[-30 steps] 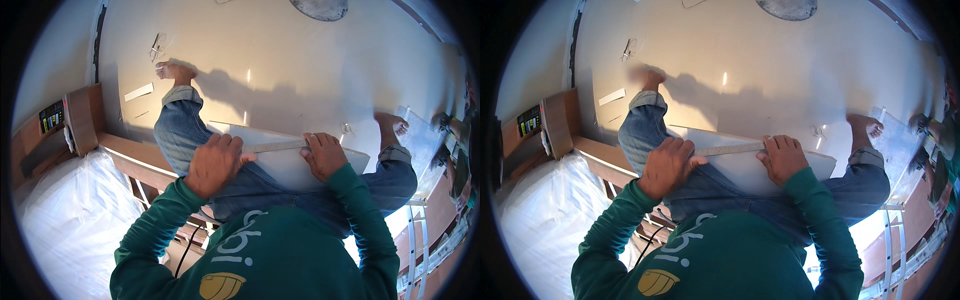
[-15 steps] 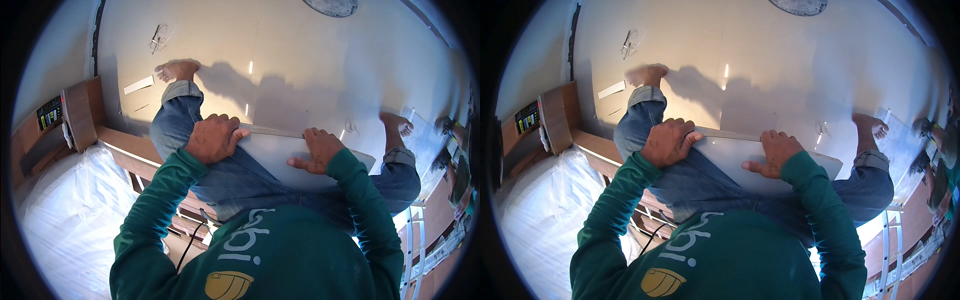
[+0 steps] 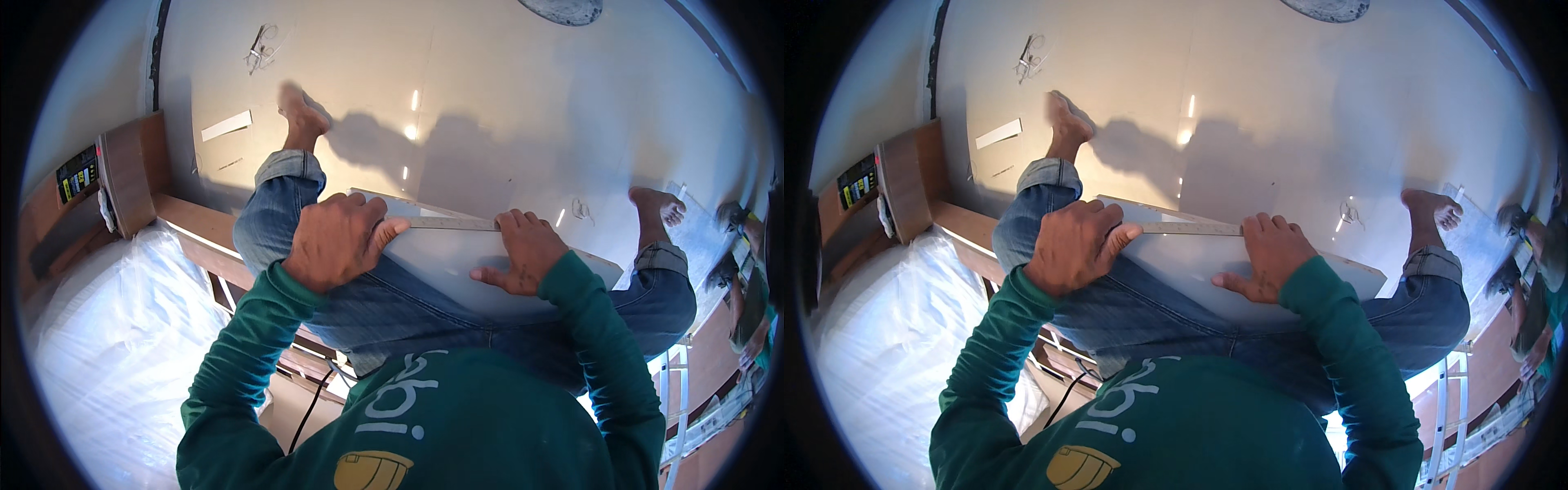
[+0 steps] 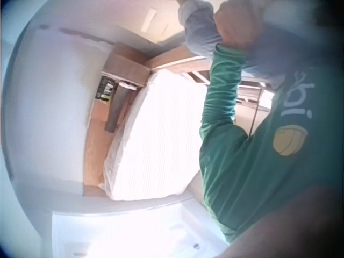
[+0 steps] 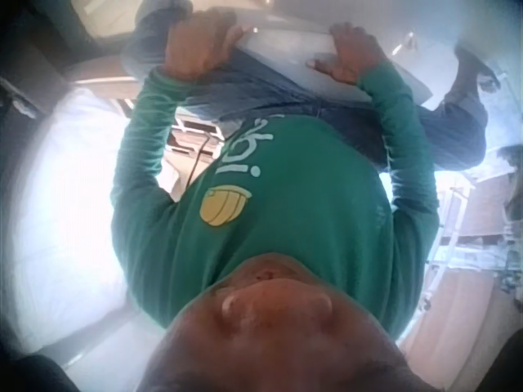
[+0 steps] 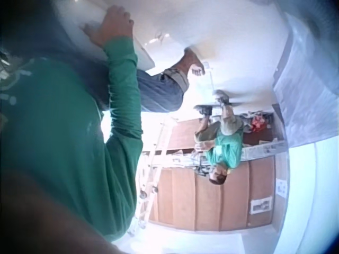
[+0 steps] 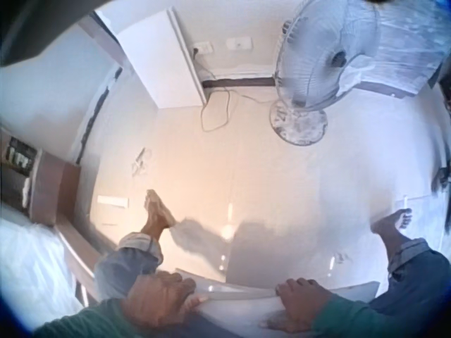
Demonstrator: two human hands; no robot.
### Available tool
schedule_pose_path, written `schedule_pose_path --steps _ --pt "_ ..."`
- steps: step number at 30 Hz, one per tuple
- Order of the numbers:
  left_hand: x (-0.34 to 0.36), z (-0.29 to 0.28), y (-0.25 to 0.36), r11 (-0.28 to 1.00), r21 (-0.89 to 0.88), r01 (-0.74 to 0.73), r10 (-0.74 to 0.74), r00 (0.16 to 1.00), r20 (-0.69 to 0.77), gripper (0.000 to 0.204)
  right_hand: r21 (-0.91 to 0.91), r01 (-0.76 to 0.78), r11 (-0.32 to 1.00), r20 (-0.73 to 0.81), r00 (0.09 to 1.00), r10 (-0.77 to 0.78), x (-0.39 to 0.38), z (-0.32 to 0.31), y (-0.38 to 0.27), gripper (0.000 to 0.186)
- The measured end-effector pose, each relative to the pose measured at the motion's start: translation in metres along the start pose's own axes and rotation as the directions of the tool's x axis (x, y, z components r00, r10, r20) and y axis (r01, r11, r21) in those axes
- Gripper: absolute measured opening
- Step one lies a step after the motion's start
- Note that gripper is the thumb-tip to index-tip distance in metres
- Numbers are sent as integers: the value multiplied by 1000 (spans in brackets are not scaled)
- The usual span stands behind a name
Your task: The person uses a utility knife and a ruler to cut a white board on a wooden surface. They then wipe the board with a cloth and measure it with a ruler while sitting on the floor.
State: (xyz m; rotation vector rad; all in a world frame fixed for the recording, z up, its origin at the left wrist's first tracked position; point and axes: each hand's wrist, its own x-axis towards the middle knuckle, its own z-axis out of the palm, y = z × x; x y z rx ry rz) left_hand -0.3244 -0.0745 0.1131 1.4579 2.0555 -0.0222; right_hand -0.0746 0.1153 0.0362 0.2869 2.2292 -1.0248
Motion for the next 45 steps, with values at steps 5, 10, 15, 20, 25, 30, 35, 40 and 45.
schedule_pose_path --steps 5,10,15,20,25,30,35,40,45 --pt "12 15 -17 993 -111 -24 25 1000 7 50 33 -70 997 154 986 64 13 -14 -1 98" --pt "14 26 -26 996 -86 -20 22 999 24 48 56 -119 991 242 965 102 19 -19 -2 99" --pt "4 12 -13 995 -93 -20 17 999 -37 49 25 -74 997 170 983 69 8 -18 -8 98" --pt "-8 -4 -4 997 15 73 -74 996 56 51 55 -33 998 114 993 26 15 -11 -10 96" --pt "-3 1 -11 996 -15 93 -93 995 38 53 47 -42 998 176 984 33 24 -18 -14 90" --pt "11 21 -33 996 -67 57 -52 996 69 58 88 -102 991 277 958 74 30 -14 -12 86" --pt "16 23 -46 995 -68 72 -57 977 206 61 83 -153 985 352 929 115 36 -27 -16 84" --pt "-2 6 -34 987 -92 129 -120 988 100 61 63 -21 998 143 990 11 26 -12 -23 88" --pt "-12 -5 -28 991 12 132 -133 988 80 62 77 6 997 85 996 -13 31 -7 -24 88"
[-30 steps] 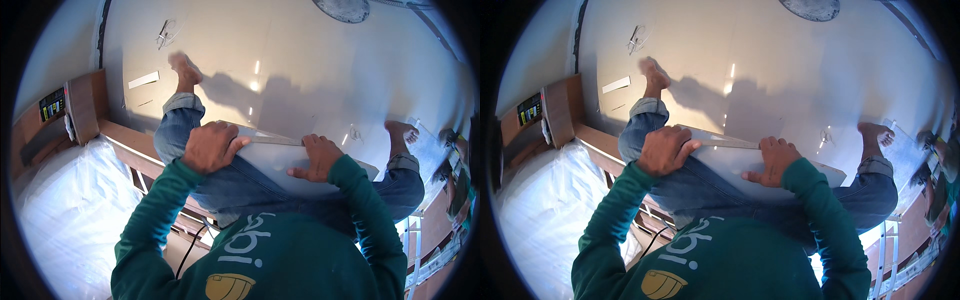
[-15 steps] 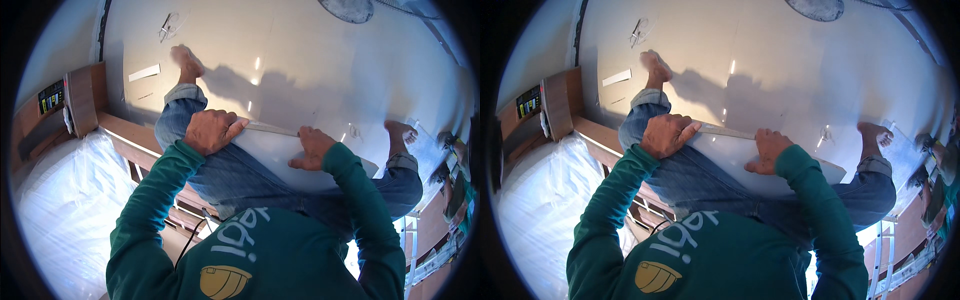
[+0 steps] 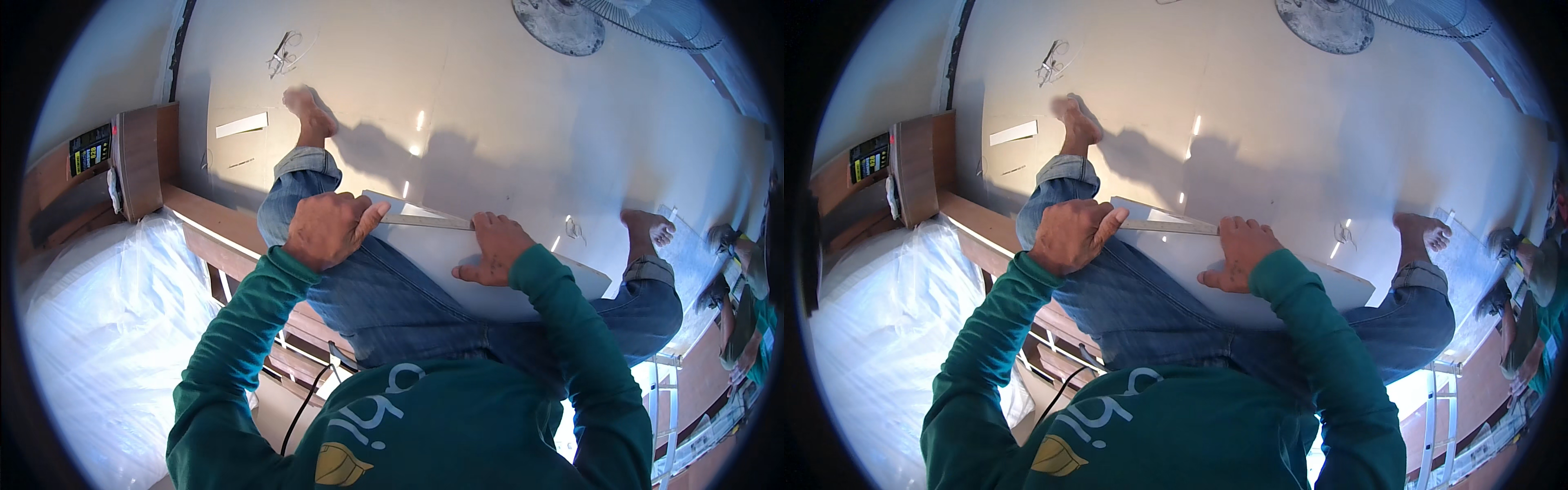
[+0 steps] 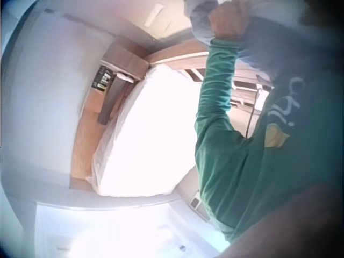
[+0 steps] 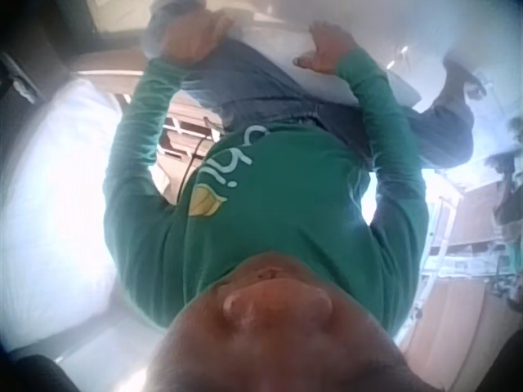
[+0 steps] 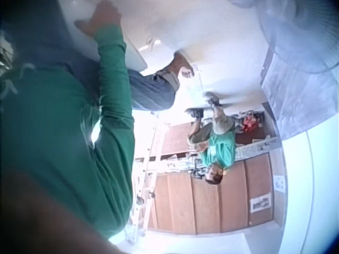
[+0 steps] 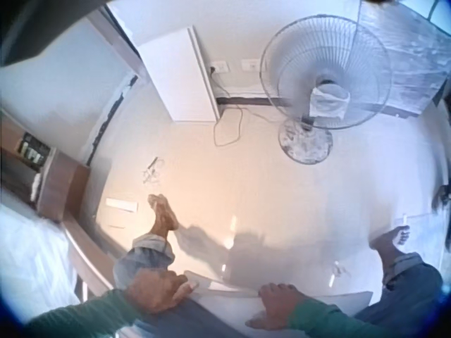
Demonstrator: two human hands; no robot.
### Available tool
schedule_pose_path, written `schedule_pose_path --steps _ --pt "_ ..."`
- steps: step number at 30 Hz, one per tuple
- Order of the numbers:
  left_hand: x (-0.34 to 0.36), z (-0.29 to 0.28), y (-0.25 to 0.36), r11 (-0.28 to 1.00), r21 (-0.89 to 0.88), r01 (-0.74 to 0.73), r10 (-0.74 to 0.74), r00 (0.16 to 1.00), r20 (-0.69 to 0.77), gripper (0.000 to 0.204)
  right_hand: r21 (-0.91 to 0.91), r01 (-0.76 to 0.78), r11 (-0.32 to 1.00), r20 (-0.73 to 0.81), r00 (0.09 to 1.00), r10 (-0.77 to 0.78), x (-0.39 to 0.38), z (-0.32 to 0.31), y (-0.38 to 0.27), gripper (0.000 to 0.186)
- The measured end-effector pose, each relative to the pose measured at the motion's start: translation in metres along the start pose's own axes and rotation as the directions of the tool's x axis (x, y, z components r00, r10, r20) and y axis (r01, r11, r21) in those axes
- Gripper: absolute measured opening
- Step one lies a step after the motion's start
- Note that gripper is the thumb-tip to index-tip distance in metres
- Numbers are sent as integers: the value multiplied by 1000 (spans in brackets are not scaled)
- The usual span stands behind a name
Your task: The person uses a utility knife and a ruler to cut a white board on a wooden surface. They then wipe the board with a cloth and measure it with a ruler while sitting on the floor.
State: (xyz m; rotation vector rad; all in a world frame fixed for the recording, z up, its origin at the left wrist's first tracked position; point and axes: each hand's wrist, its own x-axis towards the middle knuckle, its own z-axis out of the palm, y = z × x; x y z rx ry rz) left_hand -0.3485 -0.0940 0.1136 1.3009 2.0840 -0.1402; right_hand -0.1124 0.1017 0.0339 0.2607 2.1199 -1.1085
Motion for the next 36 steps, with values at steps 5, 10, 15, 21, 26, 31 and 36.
schedule_pose_path --steps 5,10,15,21,26,31,36 --pt "8 20 -12 998 -62 -6 1 996 -84 61 3 -38 999 51 998 38 5 -3 -1 87" --pt "29 26 -26 999 -43 -5 7 999 39 61 90 -60 994 104 993 51 12 0 6 86" --pt "21 19 -25 996 -71 -47 48 999 23 60 12 -55 998 91 994 53 7 -3 -3 89" --pt "12 8 -28 998 -60 -17 17 1000 11 59 -15 -29 999 101 994 31 17 -6 -9 90" --pt "23 25 -39 1000 -11 18 -17 998 61 62 12 -76 997 188 980 73 24 -7 -10 87" --pt "34 32 -51 996 -83 13 -5 996 90 67 111 -21 994 167 986 2 30 0 2 87" --pt "32 21 -43 998 -61 25 -19 994 106 67 114 -87 990 154 986 69 37 -3 -2 94"
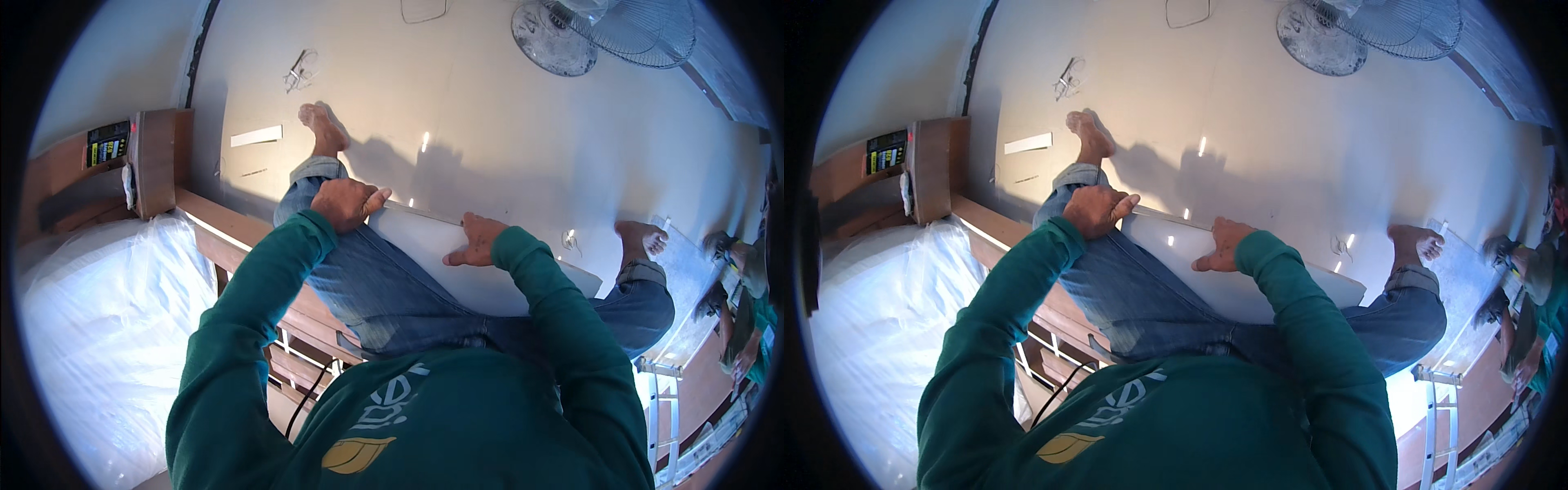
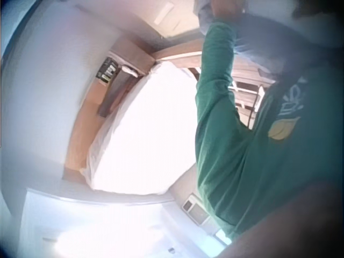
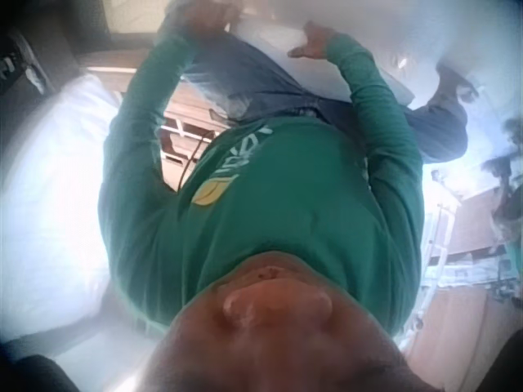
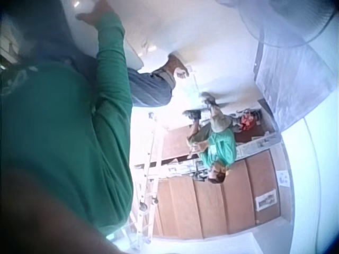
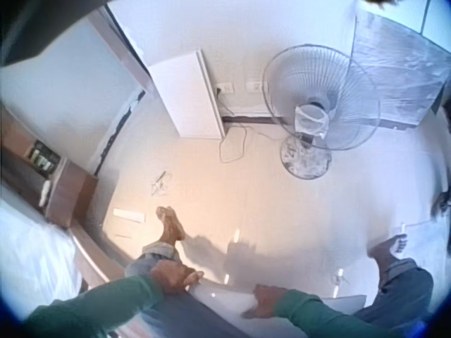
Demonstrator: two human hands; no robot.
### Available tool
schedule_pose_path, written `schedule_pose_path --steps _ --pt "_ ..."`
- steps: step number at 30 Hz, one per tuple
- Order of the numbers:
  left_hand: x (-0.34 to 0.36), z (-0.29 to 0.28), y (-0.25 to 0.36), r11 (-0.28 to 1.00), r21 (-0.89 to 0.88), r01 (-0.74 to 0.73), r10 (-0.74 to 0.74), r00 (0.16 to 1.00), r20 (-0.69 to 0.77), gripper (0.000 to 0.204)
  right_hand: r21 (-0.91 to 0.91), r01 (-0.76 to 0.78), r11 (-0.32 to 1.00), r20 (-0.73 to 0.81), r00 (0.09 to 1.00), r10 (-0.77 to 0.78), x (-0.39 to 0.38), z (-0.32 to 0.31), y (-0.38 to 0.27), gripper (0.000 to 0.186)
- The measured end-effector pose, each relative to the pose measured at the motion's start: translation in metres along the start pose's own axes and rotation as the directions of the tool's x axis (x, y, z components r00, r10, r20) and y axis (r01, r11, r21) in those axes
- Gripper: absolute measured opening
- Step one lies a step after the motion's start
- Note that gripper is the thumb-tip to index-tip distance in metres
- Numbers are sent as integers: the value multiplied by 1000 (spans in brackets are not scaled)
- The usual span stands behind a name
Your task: The person uses a utility knife and a ruler to cut a white board on a wooden surface. They then wipe the board with a cloth and measure it with a ruler while sitting on the floor.
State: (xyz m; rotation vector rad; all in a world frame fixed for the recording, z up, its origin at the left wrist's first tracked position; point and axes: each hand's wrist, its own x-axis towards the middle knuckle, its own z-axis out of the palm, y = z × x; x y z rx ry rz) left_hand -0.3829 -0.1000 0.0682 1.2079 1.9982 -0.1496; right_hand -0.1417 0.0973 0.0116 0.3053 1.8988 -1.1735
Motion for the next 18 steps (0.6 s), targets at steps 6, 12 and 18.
schedule_pose_path --steps 6,12,18 --pt "-32 -14 11 999 30 -25 28 995 -97 66 -48 33 998 -14 999 -33 -7 -2 -13 104" --pt "-28 -5 5 999 22 23 -21 994 -111 65 -85 22 996 15 1000 -20 -1 -5 -17 100" --pt "-6 4 -9 999 18 44 -44 999 -17 64 -3 -1 1000 108 994 1 11 -4 -7 99"
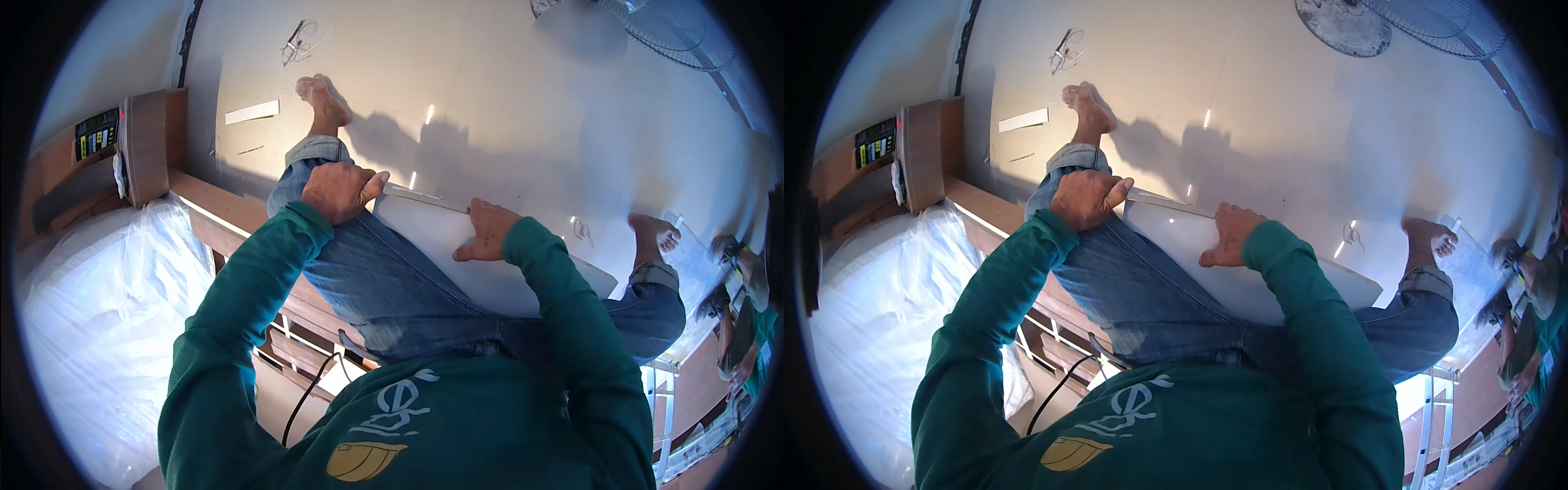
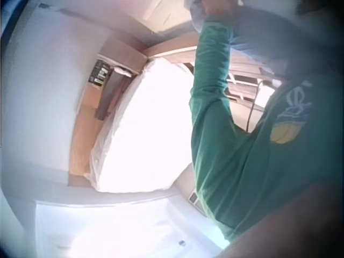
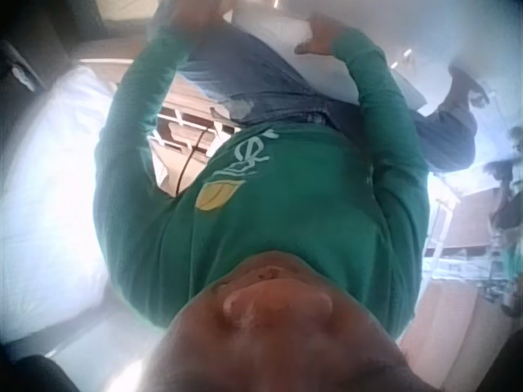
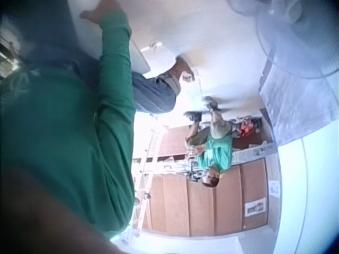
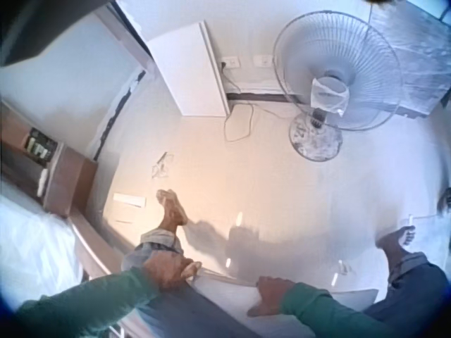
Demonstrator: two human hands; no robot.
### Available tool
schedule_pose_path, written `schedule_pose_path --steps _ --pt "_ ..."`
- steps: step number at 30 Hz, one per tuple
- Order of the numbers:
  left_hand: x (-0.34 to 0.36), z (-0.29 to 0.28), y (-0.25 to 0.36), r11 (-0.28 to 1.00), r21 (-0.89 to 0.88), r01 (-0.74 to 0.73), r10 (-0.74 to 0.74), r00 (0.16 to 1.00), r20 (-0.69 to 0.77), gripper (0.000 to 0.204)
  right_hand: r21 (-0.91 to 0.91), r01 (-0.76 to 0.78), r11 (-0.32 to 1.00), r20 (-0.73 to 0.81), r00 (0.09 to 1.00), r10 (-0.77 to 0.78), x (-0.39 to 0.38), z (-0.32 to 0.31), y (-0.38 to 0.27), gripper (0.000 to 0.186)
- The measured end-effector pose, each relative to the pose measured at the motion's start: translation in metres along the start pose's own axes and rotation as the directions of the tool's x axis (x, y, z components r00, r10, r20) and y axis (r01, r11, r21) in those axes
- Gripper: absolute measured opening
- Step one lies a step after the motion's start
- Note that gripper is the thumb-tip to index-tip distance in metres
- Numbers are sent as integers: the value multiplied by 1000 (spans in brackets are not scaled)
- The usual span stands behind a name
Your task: The person uses a utility knife and a ruler to cut a white board on a wooden surface. They then wipe the board with a cloth and measure it with a ruler while sitting on the floor.
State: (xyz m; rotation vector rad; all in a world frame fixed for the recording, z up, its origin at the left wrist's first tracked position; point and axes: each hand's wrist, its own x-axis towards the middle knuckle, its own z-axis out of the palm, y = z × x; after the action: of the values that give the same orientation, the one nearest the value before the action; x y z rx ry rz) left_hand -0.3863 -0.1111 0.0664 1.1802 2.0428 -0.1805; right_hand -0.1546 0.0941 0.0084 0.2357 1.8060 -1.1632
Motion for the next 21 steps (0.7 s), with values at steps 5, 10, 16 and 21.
schedule_pose_path --steps 5,10,16,21 --pt "1 -5 -4 1000 -3 2 -2 999 39 68 -22 24 999 -22 999 -24 1 -3 -4 94" --pt "-24 -26 -2 1000 15 22 -21 998 -54 59 -33 103 994 -110 988 -106 -1 -3 -16 89" --pt "-22 -18 -13 1000 -7 17 -17 999 -37 55 -49 101 994 -117 988 -106 8 -1 -22 80" --pt "-1 -12 -20 999 27 21 -23 999 47 61 19 30 999 16 999 -30 11 -3 -17 87"
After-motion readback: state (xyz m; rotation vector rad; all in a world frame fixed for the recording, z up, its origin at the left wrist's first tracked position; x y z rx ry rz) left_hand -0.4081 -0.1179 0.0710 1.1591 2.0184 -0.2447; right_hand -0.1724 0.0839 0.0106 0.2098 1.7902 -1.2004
